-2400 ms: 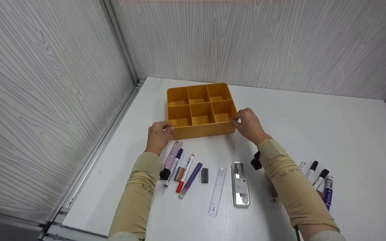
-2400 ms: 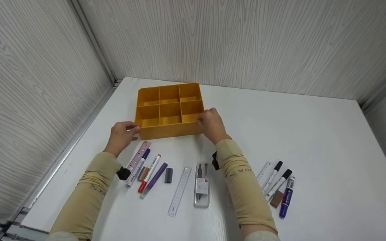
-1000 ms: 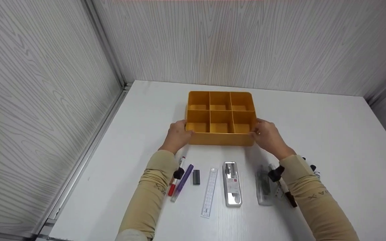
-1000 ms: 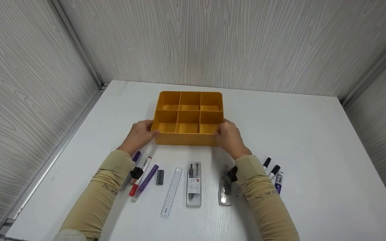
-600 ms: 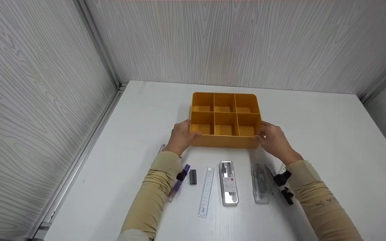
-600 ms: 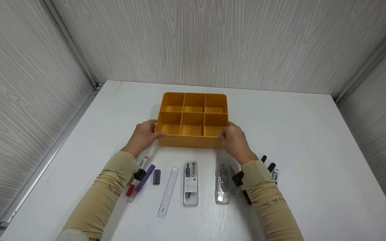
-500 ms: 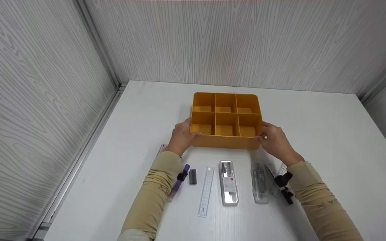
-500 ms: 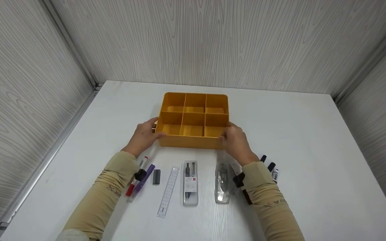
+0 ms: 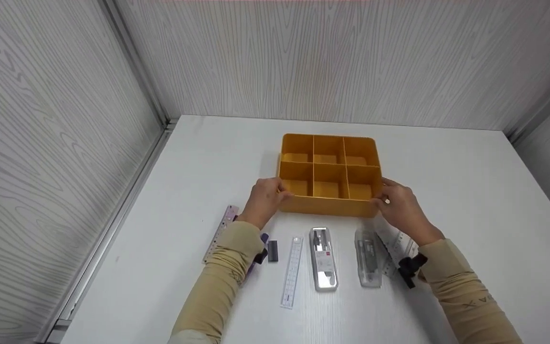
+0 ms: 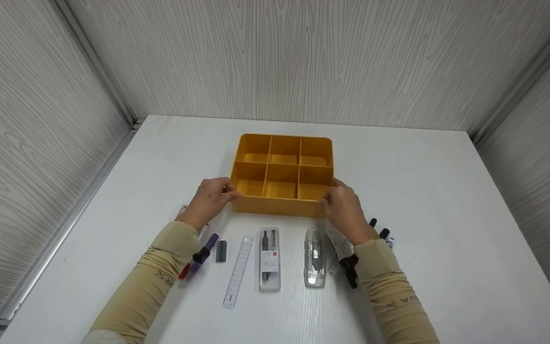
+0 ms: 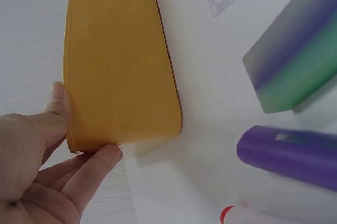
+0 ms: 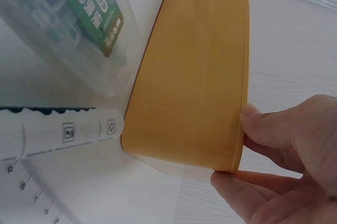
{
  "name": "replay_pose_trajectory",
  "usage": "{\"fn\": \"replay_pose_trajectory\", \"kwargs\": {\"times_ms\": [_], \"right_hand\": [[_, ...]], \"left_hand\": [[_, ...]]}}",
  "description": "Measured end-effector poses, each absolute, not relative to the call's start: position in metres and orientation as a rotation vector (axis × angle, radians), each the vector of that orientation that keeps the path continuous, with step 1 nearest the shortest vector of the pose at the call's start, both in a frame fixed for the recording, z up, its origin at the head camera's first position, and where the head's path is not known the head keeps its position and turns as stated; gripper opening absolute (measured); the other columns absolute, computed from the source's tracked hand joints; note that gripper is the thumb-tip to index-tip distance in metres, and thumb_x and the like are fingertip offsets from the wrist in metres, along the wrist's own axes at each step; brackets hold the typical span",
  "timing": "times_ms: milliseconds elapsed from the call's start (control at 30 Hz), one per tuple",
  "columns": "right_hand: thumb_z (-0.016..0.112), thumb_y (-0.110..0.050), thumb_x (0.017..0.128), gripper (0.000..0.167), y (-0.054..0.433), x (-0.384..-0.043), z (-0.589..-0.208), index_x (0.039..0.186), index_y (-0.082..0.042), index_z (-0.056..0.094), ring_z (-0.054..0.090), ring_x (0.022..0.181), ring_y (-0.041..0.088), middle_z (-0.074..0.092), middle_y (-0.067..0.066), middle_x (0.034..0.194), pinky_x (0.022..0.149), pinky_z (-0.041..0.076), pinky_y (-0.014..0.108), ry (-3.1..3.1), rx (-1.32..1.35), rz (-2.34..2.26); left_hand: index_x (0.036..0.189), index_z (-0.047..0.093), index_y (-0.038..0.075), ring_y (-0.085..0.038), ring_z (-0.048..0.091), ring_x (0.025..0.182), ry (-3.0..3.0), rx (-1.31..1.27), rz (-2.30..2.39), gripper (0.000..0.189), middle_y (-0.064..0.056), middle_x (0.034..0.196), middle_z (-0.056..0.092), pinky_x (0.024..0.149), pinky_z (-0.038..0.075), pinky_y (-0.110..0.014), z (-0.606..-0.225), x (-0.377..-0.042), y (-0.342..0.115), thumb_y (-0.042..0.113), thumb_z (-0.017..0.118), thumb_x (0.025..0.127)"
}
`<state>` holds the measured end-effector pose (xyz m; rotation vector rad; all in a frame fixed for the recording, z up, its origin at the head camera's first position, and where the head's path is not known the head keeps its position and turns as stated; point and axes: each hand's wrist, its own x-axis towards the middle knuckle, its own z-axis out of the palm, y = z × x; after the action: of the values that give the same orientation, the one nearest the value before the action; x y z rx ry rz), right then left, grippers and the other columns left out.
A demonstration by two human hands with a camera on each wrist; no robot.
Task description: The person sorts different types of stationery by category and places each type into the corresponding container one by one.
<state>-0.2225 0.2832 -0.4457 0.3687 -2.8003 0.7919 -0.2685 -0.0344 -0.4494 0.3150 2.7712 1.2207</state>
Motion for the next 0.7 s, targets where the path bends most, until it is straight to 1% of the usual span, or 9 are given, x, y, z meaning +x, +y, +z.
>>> {"fn": "replay_pose_trajectory", "kwargs": {"times_ms": [100, 167, 200, 233, 300, 400, 433, 633, 700], "right_hand": [[0.072, -0.004, 0.089, 0.012, 0.286, -0.22, -0.446, 0.082, 0.006, 0.069, 0.058, 0.118, 0.047, 0.071, 0.027, 0.095, 0.079, 0.052, 0.05, -2.784, 0.37, 0.793], [0.072, -0.003, 0.088, 0.012, 0.287, -0.218, -0.447, 0.083, 0.007, 0.069, 0.059, 0.114, 0.048, 0.07, 0.029, 0.101, 0.077, 0.051, 0.049, -2.769, 0.373, 0.797], [0.072, -0.004, 0.088, 0.012, 0.288, -0.217, -0.448, 0.083, 0.007, 0.069, 0.059, 0.114, 0.048, 0.07, 0.029, 0.1, 0.076, 0.051, 0.05, -2.765, 0.372, 0.801], [0.073, -0.004, 0.088, 0.012, 0.289, -0.216, -0.448, 0.083, 0.007, 0.07, 0.059, 0.115, 0.048, 0.07, 0.029, 0.098, 0.079, 0.053, 0.051, -2.763, 0.371, 0.803], [0.073, -0.004, 0.087, 0.012, 0.29, -0.214, -0.449, 0.083, 0.007, 0.07, 0.055, 0.123, 0.047, 0.071, 0.026, 0.092, 0.088, 0.054, 0.053, -2.764, 0.366, 0.81], [0.073, -0.005, 0.087, 0.013, 0.291, -0.212, -0.45, 0.083, 0.007, 0.071, 0.051, 0.13, 0.046, 0.071, 0.023, 0.086, 0.096, 0.05, 0.055, -2.772, 0.349, 0.822], [0.073, -0.005, 0.087, 0.013, 0.292, -0.212, -0.45, 0.084, 0.007, 0.071, 0.05, 0.131, 0.046, 0.071, 0.023, 0.086, 0.098, 0.049, 0.055, -2.775, 0.344, 0.824], [0.071, -0.002, 0.088, 0.01, 0.294, -0.207, -0.451, 0.087, 0.007, 0.071, 0.049, 0.132, 0.047, 0.071, 0.025, 0.092, 0.097, 0.049, 0.056, -2.783, 0.323, 0.817], [0.071, -0.002, 0.089, 0.009, 0.294, -0.205, -0.451, 0.087, 0.007, 0.071, 0.048, 0.132, 0.046, 0.072, 0.025, 0.091, 0.097, 0.049, 0.056, -2.79, 0.318, 0.82]], "left_hand": [[0.092, 0.061, 0.012, -0.016, 0.056, 0.085, 2.763, 0.312, 1.182, 0.015, -0.001, 0.089, 0.062, 0.076, 0.052, -0.026, -0.449, -0.267, -0.032, 0.024, 0.068, 0.092], [0.092, 0.061, 0.012, -0.016, 0.056, 0.085, 2.767, 0.321, 1.164, 0.014, -0.001, 0.089, 0.062, 0.077, 0.052, -0.025, -0.449, -0.267, -0.03, 0.024, 0.068, 0.092], [0.092, 0.061, 0.012, -0.016, 0.056, 0.085, 2.77, 0.33, 1.159, 0.014, -0.001, 0.089, 0.062, 0.077, 0.052, -0.025, -0.45, -0.267, -0.03, 0.024, 0.068, 0.092], [0.092, 0.062, 0.011, -0.016, 0.056, 0.084, 2.789, 0.355, 1.14, 0.014, -0.002, 0.089, 0.063, 0.076, 0.052, -0.026, -0.45, -0.267, -0.029, 0.024, 0.069, 0.091], [0.091, 0.063, 0.01, -0.016, 0.056, 0.083, 2.817, 0.397, 1.114, 0.015, -0.003, 0.089, 0.064, 0.076, 0.052, -0.026, -0.451, -0.267, -0.029, 0.024, 0.07, 0.091], [0.092, 0.064, 0.008, -0.016, 0.057, 0.082, 2.843, 0.446, 1.096, 0.017, -0.004, 0.09, 0.066, 0.076, 0.053, -0.026, -0.452, -0.266, -0.028, 0.024, 0.07, 0.09], [0.092, 0.064, 0.008, -0.016, 0.057, 0.082, 2.853, 0.459, 1.092, 0.017, -0.004, 0.089, 0.066, 0.075, 0.053, -0.026, -0.453, -0.266, -0.028, 0.024, 0.07, 0.09], [0.092, 0.064, 0.009, -0.016, 0.057, 0.083, 2.811, 0.431, 1.147, 0.016, -0.003, 0.089, 0.065, 0.077, 0.053, -0.027, -0.454, -0.266, -0.025, 0.024, 0.068, 0.092], [0.093, 0.063, 0.009, -0.016, 0.056, 0.084, 2.795, 0.421, 1.158, 0.016, -0.003, 0.089, 0.064, 0.078, 0.053, -0.027, -0.454, -0.266, -0.024, 0.024, 0.067, 0.092]]}}
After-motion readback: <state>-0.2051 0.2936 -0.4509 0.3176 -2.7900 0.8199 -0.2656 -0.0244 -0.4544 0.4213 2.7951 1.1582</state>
